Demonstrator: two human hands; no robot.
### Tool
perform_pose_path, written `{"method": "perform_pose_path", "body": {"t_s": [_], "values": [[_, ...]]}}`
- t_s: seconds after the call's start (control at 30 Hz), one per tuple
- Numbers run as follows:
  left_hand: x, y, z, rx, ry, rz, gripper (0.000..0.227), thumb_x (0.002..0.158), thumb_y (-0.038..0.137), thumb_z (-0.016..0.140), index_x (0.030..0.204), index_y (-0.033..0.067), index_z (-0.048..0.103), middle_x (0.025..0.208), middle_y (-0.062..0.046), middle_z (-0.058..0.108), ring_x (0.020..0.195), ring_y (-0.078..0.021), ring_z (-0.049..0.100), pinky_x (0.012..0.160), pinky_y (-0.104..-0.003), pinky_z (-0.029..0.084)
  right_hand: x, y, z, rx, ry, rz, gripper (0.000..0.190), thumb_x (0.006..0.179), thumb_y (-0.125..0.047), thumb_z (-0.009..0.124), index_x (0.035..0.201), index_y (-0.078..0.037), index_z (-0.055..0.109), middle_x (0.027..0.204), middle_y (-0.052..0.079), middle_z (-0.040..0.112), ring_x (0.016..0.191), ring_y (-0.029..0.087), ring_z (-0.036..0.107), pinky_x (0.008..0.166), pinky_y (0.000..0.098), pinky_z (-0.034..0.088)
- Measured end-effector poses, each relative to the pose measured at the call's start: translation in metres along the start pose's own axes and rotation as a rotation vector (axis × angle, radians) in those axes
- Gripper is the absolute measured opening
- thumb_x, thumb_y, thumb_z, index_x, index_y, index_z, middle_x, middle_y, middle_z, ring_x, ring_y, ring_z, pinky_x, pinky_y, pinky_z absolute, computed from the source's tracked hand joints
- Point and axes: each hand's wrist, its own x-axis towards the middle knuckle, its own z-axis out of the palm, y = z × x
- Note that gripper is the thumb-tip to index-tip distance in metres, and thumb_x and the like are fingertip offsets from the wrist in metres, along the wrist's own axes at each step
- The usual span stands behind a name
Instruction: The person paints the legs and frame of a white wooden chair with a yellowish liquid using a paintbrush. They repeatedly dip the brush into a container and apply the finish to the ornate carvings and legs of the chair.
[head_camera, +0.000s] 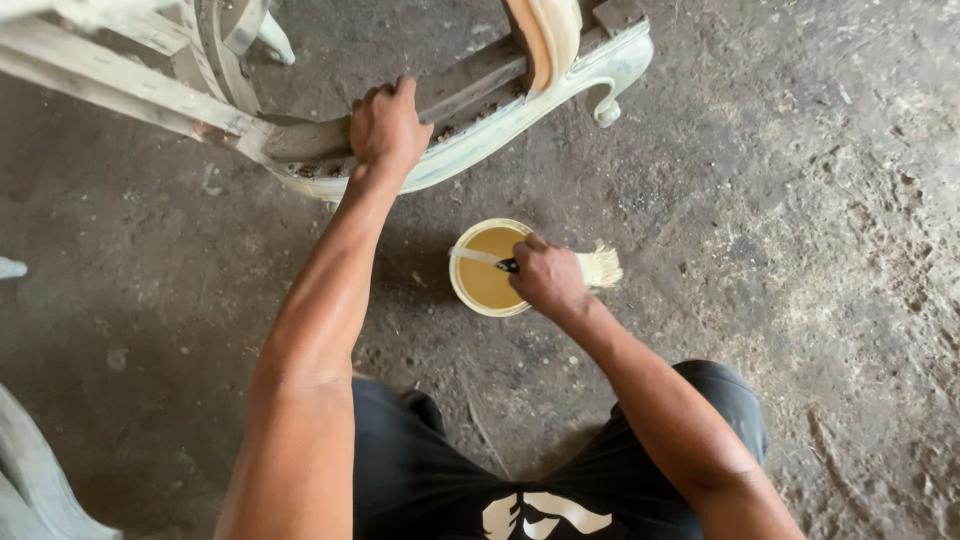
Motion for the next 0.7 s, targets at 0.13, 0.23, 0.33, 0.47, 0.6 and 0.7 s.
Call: {"method": "perform_pose_path", "body": {"t_s": [0.13, 0.23, 0.33, 0.47, 0.6, 0.7], "values": [[-0.03, 0.014, 0.042, 0.041, 0.024, -0.013, 0.046, 0.072, 0.024, 0.091, 0.107, 0.0089, 0.066, 0.1, -0.016, 0.073, 0.101, -0.036, 0.067, 0.093, -0.052, 0.049, -0.018, 0.005, -0.002, 0.052, 0.013, -0.048, 0.017, 0.079, -0.016, 0.073, 0.091, -0.006, 0.066, 0.094, 0.012, 0.066, 0.087, 0.033, 0.069, 0.076, 0.0456, 0.058], [-0.049, 0.017, 0.076, 0.049, 0.055, 0.003, 0.047, 0.071, 0.024, 0.091, 0.108, 0.0093, 0.066, 0.102, -0.017, 0.072, 0.104, -0.0371, 0.065, 0.095, -0.052, 0.046, -0.021, 0.014, -0.006, 0.093, 0.053, -0.079, 0.017, 0.078, -0.015, 0.074, 0.09, -0.007, 0.064, 0.093, 0.011, 0.065, 0.088, 0.033, 0.069, 0.077, 0.0455, 0.057], [-0.065, 0.018, 0.1, 0.06, 0.088, 0.016, 0.051, 0.07, 0.026, 0.092, 0.111, 0.009, 0.066, 0.106, -0.017, 0.072, 0.106, -0.0372, 0.063, 0.1, -0.054, 0.042, -0.023, 0.023, -0.007, 0.143, 0.035, -0.103, 0.02, 0.077, -0.014, 0.075, 0.091, -0.006, 0.062, 0.093, 0.012, 0.064, 0.087, 0.033, 0.069, 0.075, 0.0457, 0.057], [-0.076, 0.023, 0.099, 0.095, 0.046, -0.014, 0.054, 0.071, 0.03, 0.094, 0.113, 0.0102, 0.065, 0.11, -0.014, 0.071, 0.114, -0.0355, 0.059, 0.114, -0.062, 0.031, -0.031, 0.033, 0.0, 0.177, 0.066, -0.181, 0.021, 0.076, -0.009, 0.073, 0.093, -0.005, 0.061, 0.092, 0.013, 0.064, 0.087, 0.034, 0.069, 0.075, 0.046, 0.056], [-0.086, 0.043, 0.064, 0.102, 0.066, -0.059, 0.068, 0.064, 0.033, 0.096, 0.12, 0.0118, 0.062, 0.117, -0.015, 0.066, 0.122, -0.0358, 0.052, 0.11, -0.072, 0.021, -0.028, 0.028, 0.01, 0.199, 0.011, -0.185, 0.019, 0.078, -0.007, 0.071, 0.094, -0.005, 0.061, 0.092, 0.014, 0.064, 0.083, 0.035, 0.069, 0.074, 0.0471, 0.057], [-0.116, 0.067, 0.042, 0.083, 0.305, -0.09, 0.082, 0.064, 0.032, 0.095, 0.132, 0.0084, 0.055, 0.128, -0.019, 0.06, 0.124, -0.0386, 0.05, 0.101, -0.068, 0.026, -0.023, 0.025, 0.012, 0.201, -0.023, -0.231, 0.019, 0.079, -0.008, 0.071, 0.095, -0.004, 0.061, 0.092, 0.015, 0.064, 0.079, 0.036, 0.069, 0.071, 0.0474, 0.057]]}}
